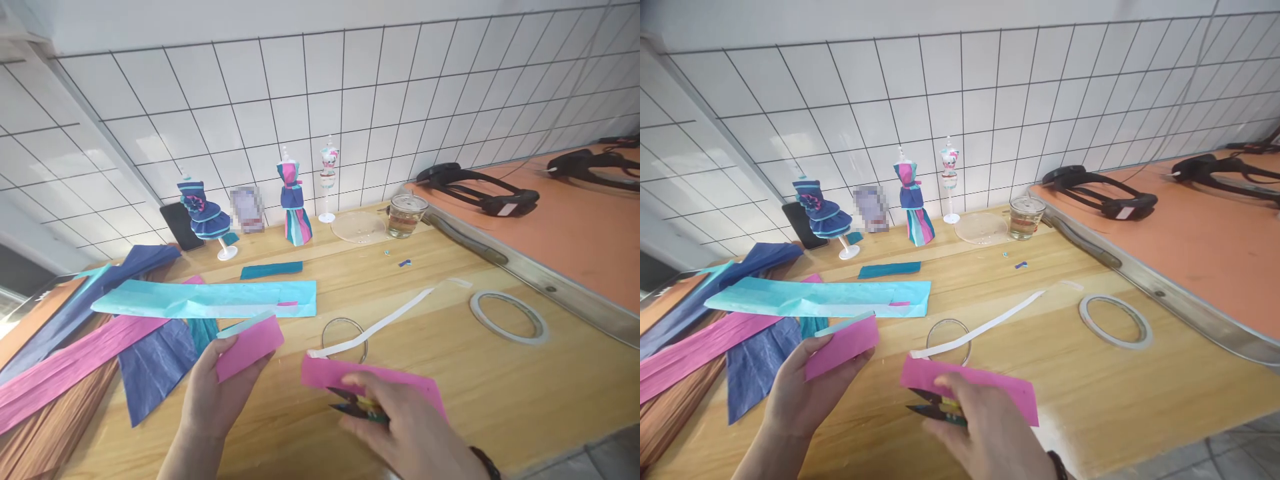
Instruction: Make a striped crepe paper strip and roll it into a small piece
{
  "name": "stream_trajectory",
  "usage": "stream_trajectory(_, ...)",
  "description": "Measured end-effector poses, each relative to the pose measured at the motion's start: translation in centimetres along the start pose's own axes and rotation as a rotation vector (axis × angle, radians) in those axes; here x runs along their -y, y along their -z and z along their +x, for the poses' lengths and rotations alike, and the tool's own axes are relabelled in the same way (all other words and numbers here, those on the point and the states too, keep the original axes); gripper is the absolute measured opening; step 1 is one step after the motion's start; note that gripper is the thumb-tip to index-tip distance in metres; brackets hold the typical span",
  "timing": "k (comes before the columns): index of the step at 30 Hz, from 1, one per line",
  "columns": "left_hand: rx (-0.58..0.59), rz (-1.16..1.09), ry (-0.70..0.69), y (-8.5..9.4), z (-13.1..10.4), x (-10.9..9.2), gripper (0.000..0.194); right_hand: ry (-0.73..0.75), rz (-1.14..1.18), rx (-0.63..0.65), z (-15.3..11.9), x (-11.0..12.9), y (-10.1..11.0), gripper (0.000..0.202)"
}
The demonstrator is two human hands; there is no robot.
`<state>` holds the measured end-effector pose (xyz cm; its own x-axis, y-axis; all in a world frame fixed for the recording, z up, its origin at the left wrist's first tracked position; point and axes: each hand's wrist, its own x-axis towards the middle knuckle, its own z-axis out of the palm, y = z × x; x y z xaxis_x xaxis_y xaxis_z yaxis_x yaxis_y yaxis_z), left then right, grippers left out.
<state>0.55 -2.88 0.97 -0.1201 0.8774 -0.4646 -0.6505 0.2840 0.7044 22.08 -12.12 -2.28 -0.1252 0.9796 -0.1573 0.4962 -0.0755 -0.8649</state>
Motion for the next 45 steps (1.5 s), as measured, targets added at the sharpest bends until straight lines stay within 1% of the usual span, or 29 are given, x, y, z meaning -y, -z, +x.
stream_trajectory(2,-0.007,-0.023,-0.007,0.1,0.0,0.1,0.013,0.073,-0.256,-0.031,0.7,-0.9,0.9,0.032)
stream_trajectory(4,-0.002,-0.040,-0.010,0.1,0.0,0.2,0.013,0.107,-0.458,-0.035,1.3,-1.3,1.5,0.035)
stream_trajectory(7,0.025,-0.058,-0.010,0.2,0.0,0.2,0.014,0.108,-0.647,-0.014,1.9,-1.4,2.0,0.030)
stream_trajectory(10,0.058,-0.065,0.000,0.2,-0.1,0.3,0.015,0.127,-0.755,-0.037,2.3,-1.7,2.6,0.031)
stream_trajectory(13,0.064,-0.075,0.018,0.4,-0.1,0.5,0.014,0.159,-0.825,-0.091,2.9,-2.8,3.9,0.032)
stream_trajectory(15,0.094,-0.087,0.032,0.6,0.0,0.6,0.015,0.162,-0.887,-0.146,3.3,-3.9,5.3,0.035)
stream_trajectory(18,0.143,-0.078,0.045,0.9,0.1,0.8,0.019,0.158,-1.044,-0.258,4.0,-5.6,8.0,0.030)
stream_trajectory(20,0.144,-0.062,0.047,1.0,0.0,0.9,0.019,0.174,-1.131,-0.342,4.4,-6.5,9.9,0.030)
stream_trajectory(23,0.156,-0.055,0.051,1.1,0.0,1.0,0.015,0.188,-1.203,-0.406,4.8,-7.5,12.0,0.031)
stream_trajectory(25,0.176,-0.055,0.065,1.1,0.0,1.0,0.015,0.188,-1.243,-0.441,5.0,-7.9,12.7,0.032)
stream_trajectory(28,0.179,-0.066,0.084,1.1,0.0,1.0,0.017,0.161,-1.259,-0.463,4.6,-7.9,12.4,0.030)
stream_trajectory(31,0.171,-0.069,0.085,1.1,0.0,1.0,0.018,0.099,-1.176,-0.424,3.6,-7.0,11.1,0.035)
stream_trajectory(33,0.190,-0.067,0.087,1.1,-0.1,1.1,0.019,0.070,-1.080,-0.423,2.7,-5.9,9.9,0.032)
stream_trajectory(35,0.222,-0.067,0.086,1.1,-0.2,1.1,0.018,0.094,-0.857,-0.396,2.0,-4.6,8.5,0.028)
stream_trajectory(37,0.279,-0.055,0.078,1.2,-0.4,1.1,0.018,0.081,-0.543,-0.268,1.6,-2.9,7.2,0.025)
stream_trajectory(38,0.320,-0.038,0.071,1.3,-0.6,1.1,0.019,0.059,-0.396,-0.203,1.6,-2.0,6.5,0.030)
stream_trajectory(39,0.365,-0.014,0.062,1.4,-0.7,1.2,0.021,0.042,-0.256,-0.167,1.8,-1.1,5.8,0.036)
stream_trajectory(40,0.409,0.015,0.054,1.5,-0.8,1.2,0.022,0.027,-0.124,-0.094,2.0,-0.2,5.1,0.040)
stream_trajectory(42,0.487,0.087,0.045,1.7,-1.0,1.3,0.023,-0.021,0.111,0.055,2.8,1.5,4.0,0.044)
stream_trajectory(45,0.607,0.225,0.045,1.8,-1.2,1.3,0.025,-0.058,0.396,0.188,4.1,3.6,2.7,0.039)
